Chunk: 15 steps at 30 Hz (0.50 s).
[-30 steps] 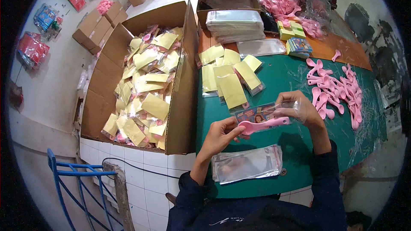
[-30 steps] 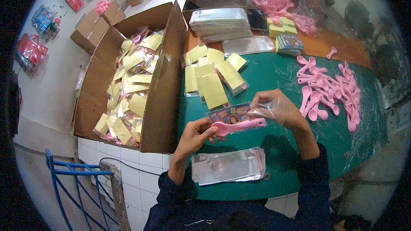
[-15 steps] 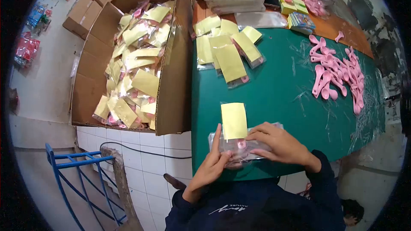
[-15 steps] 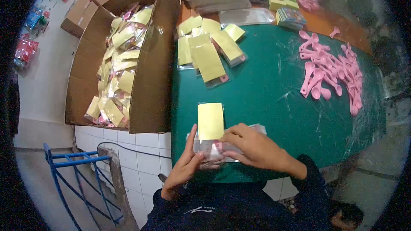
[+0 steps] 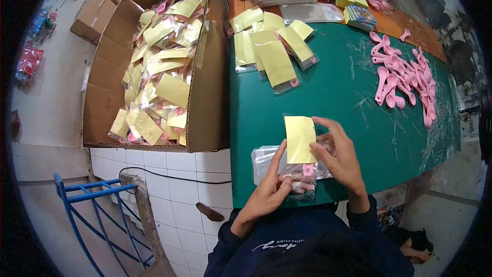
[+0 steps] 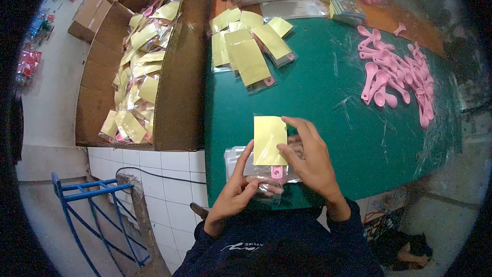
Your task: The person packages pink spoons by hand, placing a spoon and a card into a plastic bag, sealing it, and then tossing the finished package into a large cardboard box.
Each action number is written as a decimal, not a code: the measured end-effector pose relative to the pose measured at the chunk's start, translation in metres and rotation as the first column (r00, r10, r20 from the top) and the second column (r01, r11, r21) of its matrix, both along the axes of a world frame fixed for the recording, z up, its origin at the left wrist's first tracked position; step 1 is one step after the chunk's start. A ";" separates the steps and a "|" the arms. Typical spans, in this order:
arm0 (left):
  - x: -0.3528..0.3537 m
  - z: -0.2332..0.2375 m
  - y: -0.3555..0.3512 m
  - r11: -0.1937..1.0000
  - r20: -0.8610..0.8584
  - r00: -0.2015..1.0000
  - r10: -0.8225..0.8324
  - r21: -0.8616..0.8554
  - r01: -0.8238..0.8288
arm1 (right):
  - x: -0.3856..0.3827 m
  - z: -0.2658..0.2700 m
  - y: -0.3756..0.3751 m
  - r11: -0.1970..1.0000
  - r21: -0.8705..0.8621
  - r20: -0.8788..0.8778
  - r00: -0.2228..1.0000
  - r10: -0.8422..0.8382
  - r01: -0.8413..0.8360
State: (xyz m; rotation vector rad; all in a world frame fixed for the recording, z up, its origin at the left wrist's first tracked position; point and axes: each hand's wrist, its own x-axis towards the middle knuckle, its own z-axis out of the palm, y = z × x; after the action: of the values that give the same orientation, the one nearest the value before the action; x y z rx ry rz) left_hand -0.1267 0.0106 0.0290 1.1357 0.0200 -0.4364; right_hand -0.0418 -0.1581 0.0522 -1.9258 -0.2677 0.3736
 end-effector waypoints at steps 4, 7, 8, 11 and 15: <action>-0.006 -0.013 -0.012 0.997 -0.082 0.994 0.066 0.036 -0.064 | -0.002 -0.015 -0.001 0.930 0.345 -0.253 0.967 -0.036 0.125; -0.007 -0.006 -0.016 0.996 -0.092 0.993 0.072 0.058 -0.067 | -0.002 -0.017 0.002 0.900 0.393 -0.204 0.973 -0.112 0.186; -0.008 -0.007 -0.015 0.997 -0.114 0.992 0.059 0.057 -0.053 | 0.000 -0.016 0.002 0.897 0.391 -0.199 0.970 -0.138 0.208; -0.007 0.005 -0.009 0.997 -0.206 0.978 0.031 0.076 -0.015 | 0.005 -0.015 0.002 0.898 0.374 -0.206 0.965 -0.162 0.231; -0.007 0.009 -0.004 0.984 -0.186 0.982 0.035 0.178 -0.001 | 0.008 -0.024 0.003 0.895 0.384 -0.168 0.971 -0.172 0.225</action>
State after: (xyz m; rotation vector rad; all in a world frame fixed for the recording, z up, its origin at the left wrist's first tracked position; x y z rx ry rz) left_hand -0.1334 0.0069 0.0384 1.2643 0.2383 -0.5328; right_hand -0.0341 -0.1551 0.0283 -1.4990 -0.0516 0.2803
